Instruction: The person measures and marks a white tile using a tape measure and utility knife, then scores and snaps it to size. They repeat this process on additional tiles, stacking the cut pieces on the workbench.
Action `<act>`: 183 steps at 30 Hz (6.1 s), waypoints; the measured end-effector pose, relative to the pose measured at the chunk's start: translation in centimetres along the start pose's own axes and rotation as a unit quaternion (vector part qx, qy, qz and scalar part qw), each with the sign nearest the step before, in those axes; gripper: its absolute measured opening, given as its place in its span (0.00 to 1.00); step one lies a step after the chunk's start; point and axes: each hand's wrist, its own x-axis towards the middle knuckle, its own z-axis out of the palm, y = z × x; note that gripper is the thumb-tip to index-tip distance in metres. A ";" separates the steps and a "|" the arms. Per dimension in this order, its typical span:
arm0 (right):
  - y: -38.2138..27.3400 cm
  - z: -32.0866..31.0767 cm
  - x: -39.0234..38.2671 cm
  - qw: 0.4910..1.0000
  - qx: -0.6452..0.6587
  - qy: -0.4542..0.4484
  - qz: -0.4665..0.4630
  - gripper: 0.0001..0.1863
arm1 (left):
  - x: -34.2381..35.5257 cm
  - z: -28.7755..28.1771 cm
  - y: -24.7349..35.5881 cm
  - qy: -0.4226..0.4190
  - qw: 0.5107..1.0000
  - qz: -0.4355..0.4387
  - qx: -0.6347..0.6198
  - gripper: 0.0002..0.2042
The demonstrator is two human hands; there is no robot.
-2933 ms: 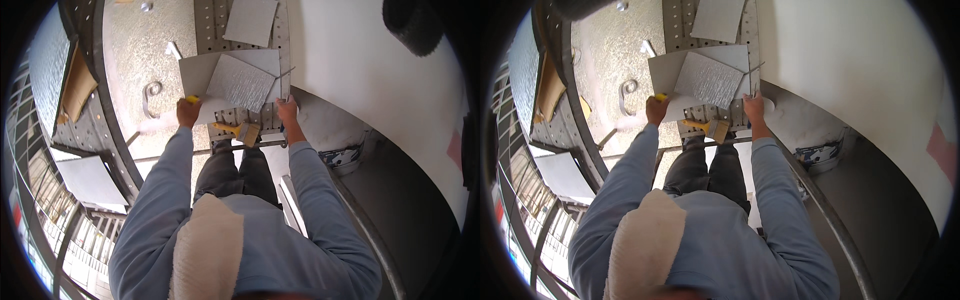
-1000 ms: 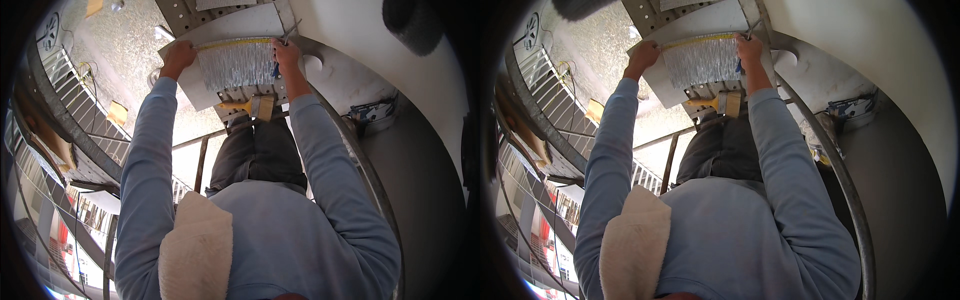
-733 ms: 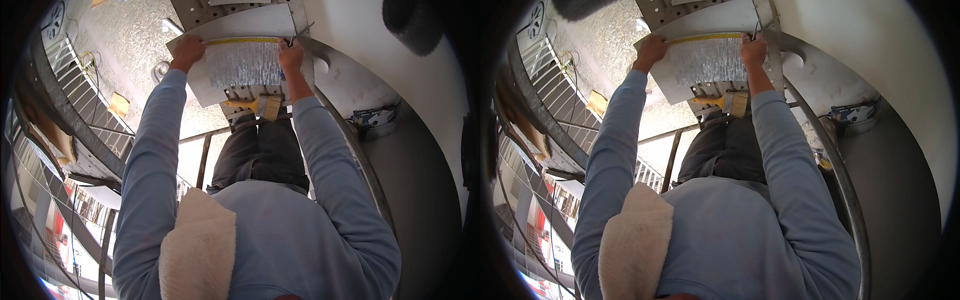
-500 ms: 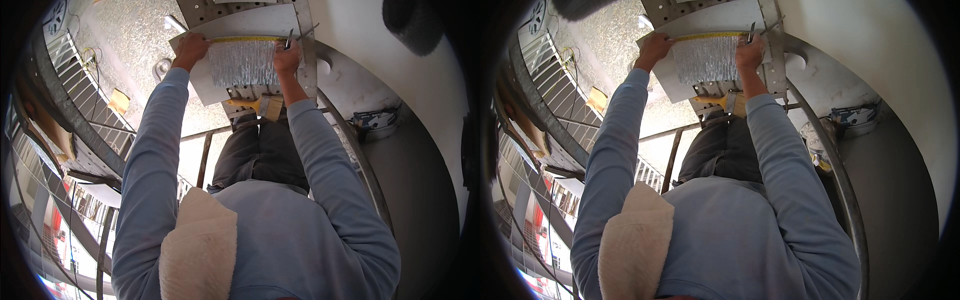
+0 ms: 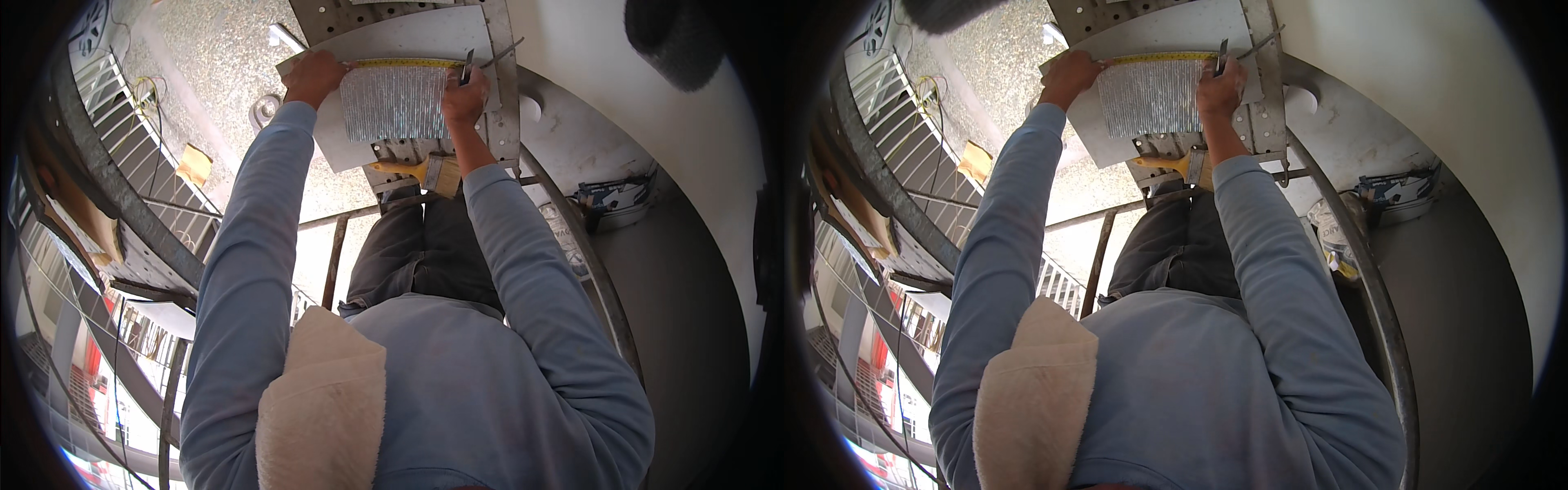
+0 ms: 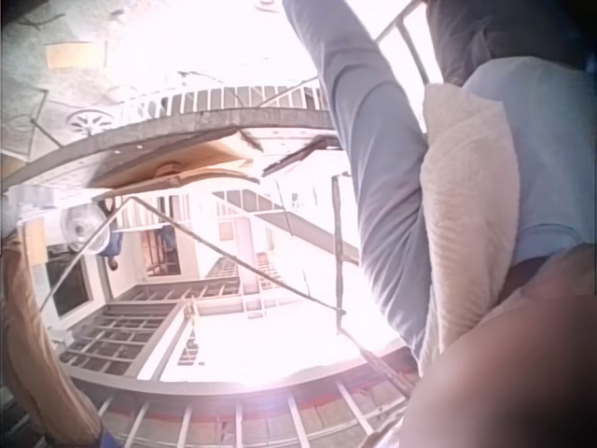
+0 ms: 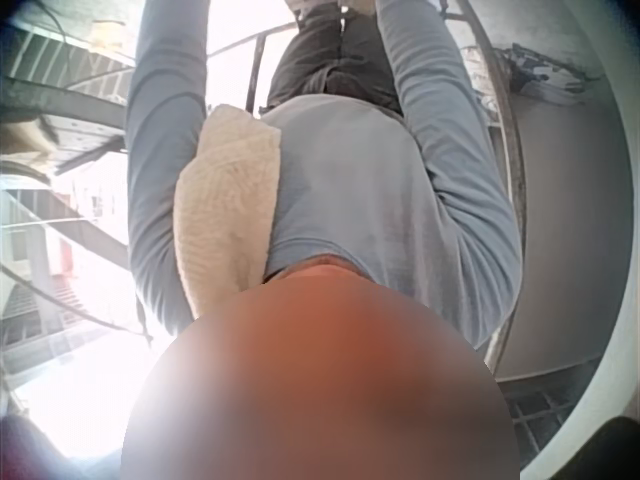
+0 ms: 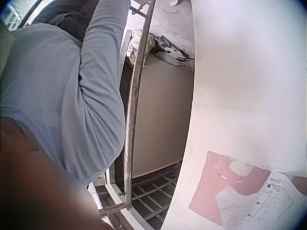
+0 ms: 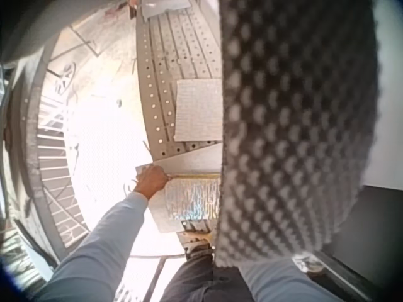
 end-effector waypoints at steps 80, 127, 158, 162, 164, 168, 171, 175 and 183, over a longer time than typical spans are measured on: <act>-9.1 1.0 4.0 0.710 -0.385 -0.500 -0.312 0.05 | -2.4 0.4 3.6 0.091 0.993 -0.066 0.035 0.38; 2.7 2.4 0.8 0.988 0.112 0.069 0.079 0.11 | -5.0 3.7 7.9 0.115 0.987 0.026 0.109 0.21; -7.3 -0.3 -1.9 0.933 -0.091 -0.348 0.004 0.20 | -4.9 3.7 9.2 0.134 0.988 -0.015 0.074 0.22; -6.9 1.1 -1.2 0.930 -0.091 -0.355 0.016 0.20 | -4.8 4.0 8.9 0.144 0.987 -0.004 0.071 0.21; -6.8 1.5 -1.0 0.928 -0.082 -0.362 0.021 0.20 | -4.7 4.1 8.9 0.141 0.987 -0.008 0.076 0.23; -7.0 1.6 -0.9 0.925 -0.079 -0.372 0.030 0.19 | -4.6 4.1 8.8 0.137 0.988 -0.011 0.074 0.23; -7.2 1.5 -1.3 0.936 -0.086 -0.340 0.021 0.18 | -4.6 4.0 8.8 0.140 0.988 -0.008 0.065 0.22; -7.2 1.5 -1.2 0.925 -0.089 -0.368 0.025 0.15 | -4.6 4.1 8.7 0.141 0.988 -0.007 0.059 0.22; -7.1 2.2 1.3 0.737 -0.335 -0.466 -0.358 0.08 | -4.8 4.7 8.0 0.165 0.984 0.030 0.063 0.17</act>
